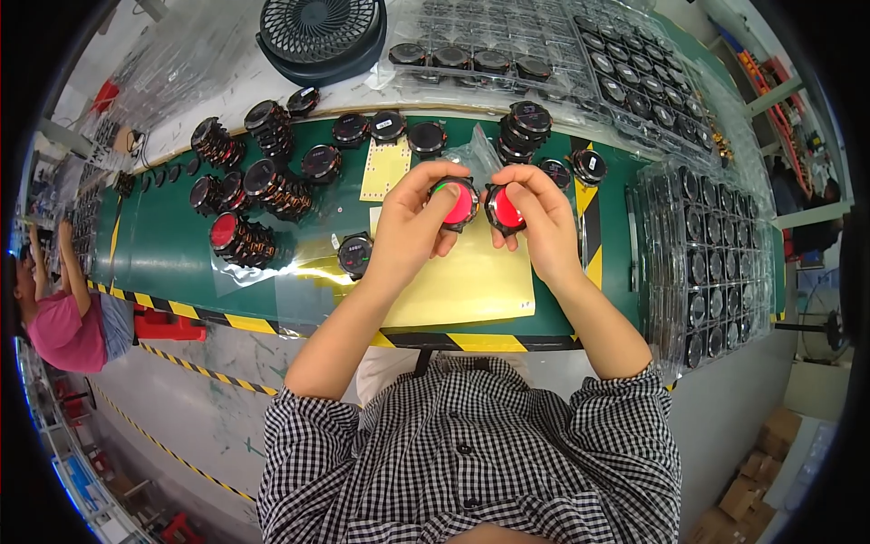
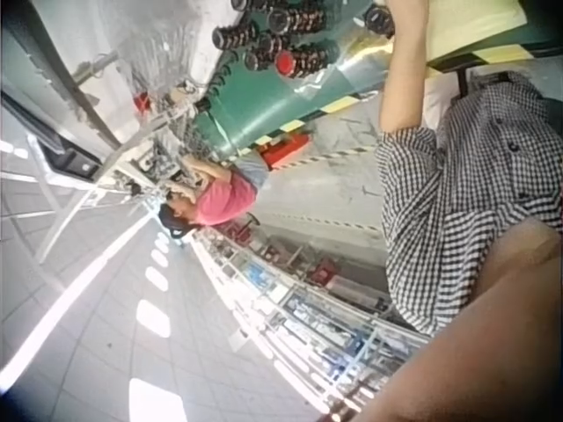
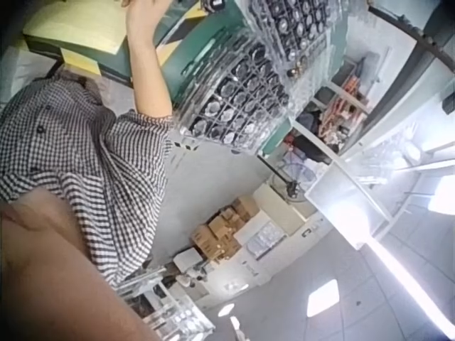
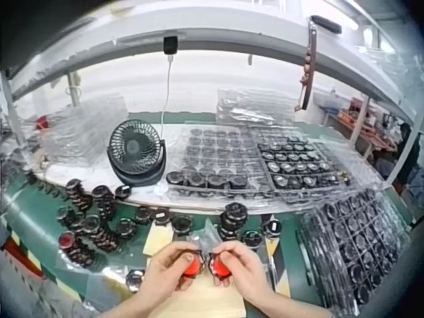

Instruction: The person assembles small circular electronic components at an assembly line workbench, inspecting them as they work. The components are manipulated with tweezers.

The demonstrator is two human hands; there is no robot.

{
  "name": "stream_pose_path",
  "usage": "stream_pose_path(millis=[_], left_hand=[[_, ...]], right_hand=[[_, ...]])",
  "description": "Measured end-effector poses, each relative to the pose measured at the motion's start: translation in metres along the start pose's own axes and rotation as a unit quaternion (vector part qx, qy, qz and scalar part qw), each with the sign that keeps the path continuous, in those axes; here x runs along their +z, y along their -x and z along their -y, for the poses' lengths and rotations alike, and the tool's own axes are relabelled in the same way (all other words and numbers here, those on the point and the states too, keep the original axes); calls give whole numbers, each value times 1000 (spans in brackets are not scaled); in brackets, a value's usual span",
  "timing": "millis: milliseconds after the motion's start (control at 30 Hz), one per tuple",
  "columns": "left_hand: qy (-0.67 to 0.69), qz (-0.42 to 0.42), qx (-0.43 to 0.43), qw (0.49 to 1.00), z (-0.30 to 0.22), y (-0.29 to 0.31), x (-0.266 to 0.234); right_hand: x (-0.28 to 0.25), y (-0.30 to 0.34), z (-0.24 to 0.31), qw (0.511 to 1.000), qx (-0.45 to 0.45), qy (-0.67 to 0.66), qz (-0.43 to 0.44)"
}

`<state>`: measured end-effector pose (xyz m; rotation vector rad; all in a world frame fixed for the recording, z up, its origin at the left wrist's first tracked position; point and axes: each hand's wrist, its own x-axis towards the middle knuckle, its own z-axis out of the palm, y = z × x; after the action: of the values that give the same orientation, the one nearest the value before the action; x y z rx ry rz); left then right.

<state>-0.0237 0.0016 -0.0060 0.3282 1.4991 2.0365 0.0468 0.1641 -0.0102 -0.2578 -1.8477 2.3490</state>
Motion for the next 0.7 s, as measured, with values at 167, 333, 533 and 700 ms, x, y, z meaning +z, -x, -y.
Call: stream_pose_path(millis=[167, 333, 533, 700], left_hand=[[-12, -1, 16, 1000, 1, 0, 4], [55, 25, 2, 998, 5, -2, -7], [15, 8, 30, 999, 7, 0, 0], [3, 3, 46, 999, 10, -2, 1]], right_hand=[[1, 2, -3, 998, -27, 50, 8], [-1, -1, -1, 999, -12, -51, 15], [3, 1, -2, 1000, -27, 2, 11], [6, 3, -4, 998, -47, 28, 13]])
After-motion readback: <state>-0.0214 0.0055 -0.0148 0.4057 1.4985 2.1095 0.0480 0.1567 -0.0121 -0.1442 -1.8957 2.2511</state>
